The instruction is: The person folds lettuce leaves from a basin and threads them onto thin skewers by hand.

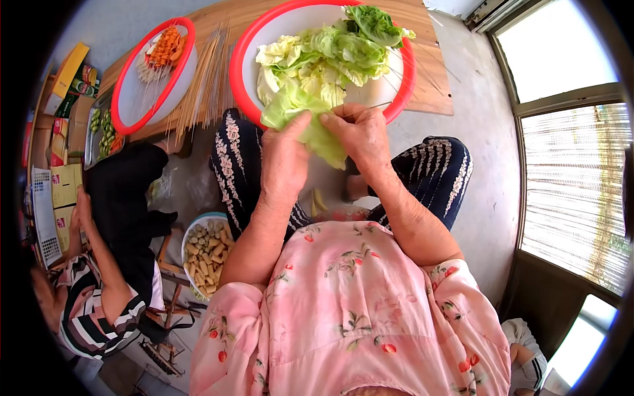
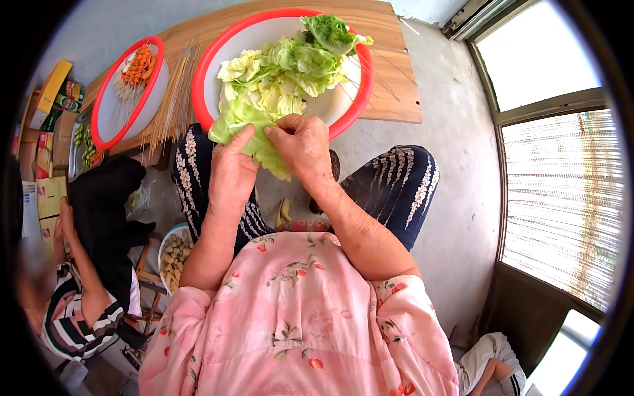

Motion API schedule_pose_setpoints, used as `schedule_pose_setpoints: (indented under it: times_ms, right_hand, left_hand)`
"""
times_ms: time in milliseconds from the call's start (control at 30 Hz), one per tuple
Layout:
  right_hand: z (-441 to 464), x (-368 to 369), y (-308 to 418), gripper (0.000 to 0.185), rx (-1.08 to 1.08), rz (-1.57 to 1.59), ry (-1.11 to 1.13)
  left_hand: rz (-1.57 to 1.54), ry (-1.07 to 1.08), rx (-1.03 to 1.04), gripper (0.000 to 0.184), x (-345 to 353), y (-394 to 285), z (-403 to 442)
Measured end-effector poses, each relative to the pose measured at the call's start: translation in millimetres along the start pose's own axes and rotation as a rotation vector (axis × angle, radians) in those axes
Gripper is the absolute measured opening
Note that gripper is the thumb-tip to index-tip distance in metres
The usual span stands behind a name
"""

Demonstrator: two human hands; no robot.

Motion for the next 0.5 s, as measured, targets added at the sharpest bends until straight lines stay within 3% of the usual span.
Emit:
schedule_pose_setpoints:
  times_ms: [33,300,433,500]
  right_hand:
    - [0,0,0,0.020,-0.011,0.018,0.012]
    - [-12,-14,-2,0.029,-0.179,0.125,-0.043]
    - [-24,-5,5,0.028,0.087,0.067,0.135]
    - [-25,-1,4,0.024,0.115,0.167,0.118]
  left_hand:
    - [0.016,-0.090,0.002,0.038,-5,2,1]
    - [-0.042,-0.128,0.155,0.037,-7,-13,10]
    - [-0.049,-0.126,0.168,0.037,0,-15,7]
    - [-0.009,-0.105,0.187,0.036,3,-15,5]
Point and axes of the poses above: each hand's wrist, its own z-axis towards the middle knuckle, its own x-axis out of the palm, y = z × x, the point moved 5 cm from there along z, towards the middle knuckle, and after that the axes turned 15 degrees about x, right-handed, at the moved point
